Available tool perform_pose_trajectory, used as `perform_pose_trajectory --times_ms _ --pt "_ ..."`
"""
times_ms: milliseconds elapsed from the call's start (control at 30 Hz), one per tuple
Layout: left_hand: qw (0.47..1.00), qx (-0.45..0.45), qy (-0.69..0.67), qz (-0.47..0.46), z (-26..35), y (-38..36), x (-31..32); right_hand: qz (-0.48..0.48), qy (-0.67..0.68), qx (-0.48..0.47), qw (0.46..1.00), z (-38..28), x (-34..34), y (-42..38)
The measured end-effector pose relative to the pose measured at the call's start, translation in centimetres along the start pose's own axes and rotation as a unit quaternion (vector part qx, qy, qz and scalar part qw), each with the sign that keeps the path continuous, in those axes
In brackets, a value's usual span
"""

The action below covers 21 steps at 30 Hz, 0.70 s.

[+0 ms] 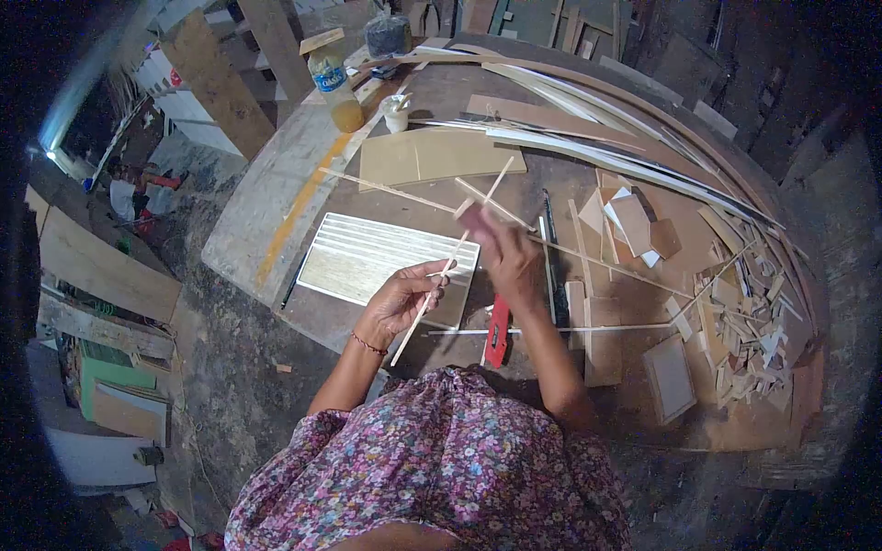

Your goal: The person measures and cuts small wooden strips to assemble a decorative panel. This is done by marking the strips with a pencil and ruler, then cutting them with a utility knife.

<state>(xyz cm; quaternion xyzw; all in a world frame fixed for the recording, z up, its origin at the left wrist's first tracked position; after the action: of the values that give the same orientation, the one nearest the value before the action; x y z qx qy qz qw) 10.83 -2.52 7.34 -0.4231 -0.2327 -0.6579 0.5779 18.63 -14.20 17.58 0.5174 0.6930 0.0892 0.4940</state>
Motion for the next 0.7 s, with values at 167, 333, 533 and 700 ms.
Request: perform_pose_trajectory --times_ms 167,333,533,700 --pt "1.0 0.003 -0.016 -0.002 0.1 0.2 0.0 -0.018 0.017 -0.028 0.999 -2.0 -0.1 -0.6" --pt "1.0 0.011 -0.007 0.015 -0.2 0.0 -0.3 -0.082 -0.027 -0.06 0.994 -2.6 0.9 -2.1" --pt "0.999 -0.013 -0.035 -0.028 -1.1 0.2 1.2 0.018 0.051 0.051 0.997 1.5 -0.9 0.2" --pt "0.999 0.011 -0.03 -0.014 -0.4 0.0 0.0 -0.043 0.071 -0.082 0.993 -3.8 0.5 -2.3"
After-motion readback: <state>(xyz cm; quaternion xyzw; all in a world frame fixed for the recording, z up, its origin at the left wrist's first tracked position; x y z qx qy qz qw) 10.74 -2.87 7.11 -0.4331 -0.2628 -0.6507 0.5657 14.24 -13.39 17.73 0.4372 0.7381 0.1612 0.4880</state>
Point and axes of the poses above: each hand's wrist, its own y-axis towards the middle knuckle, its own x-axis out of the palm, z = x × y, the point moved 9 cm from there along y, towards the middle knuckle, and after that the axes turned 7 degrees about -z, right-handed, at the moved point
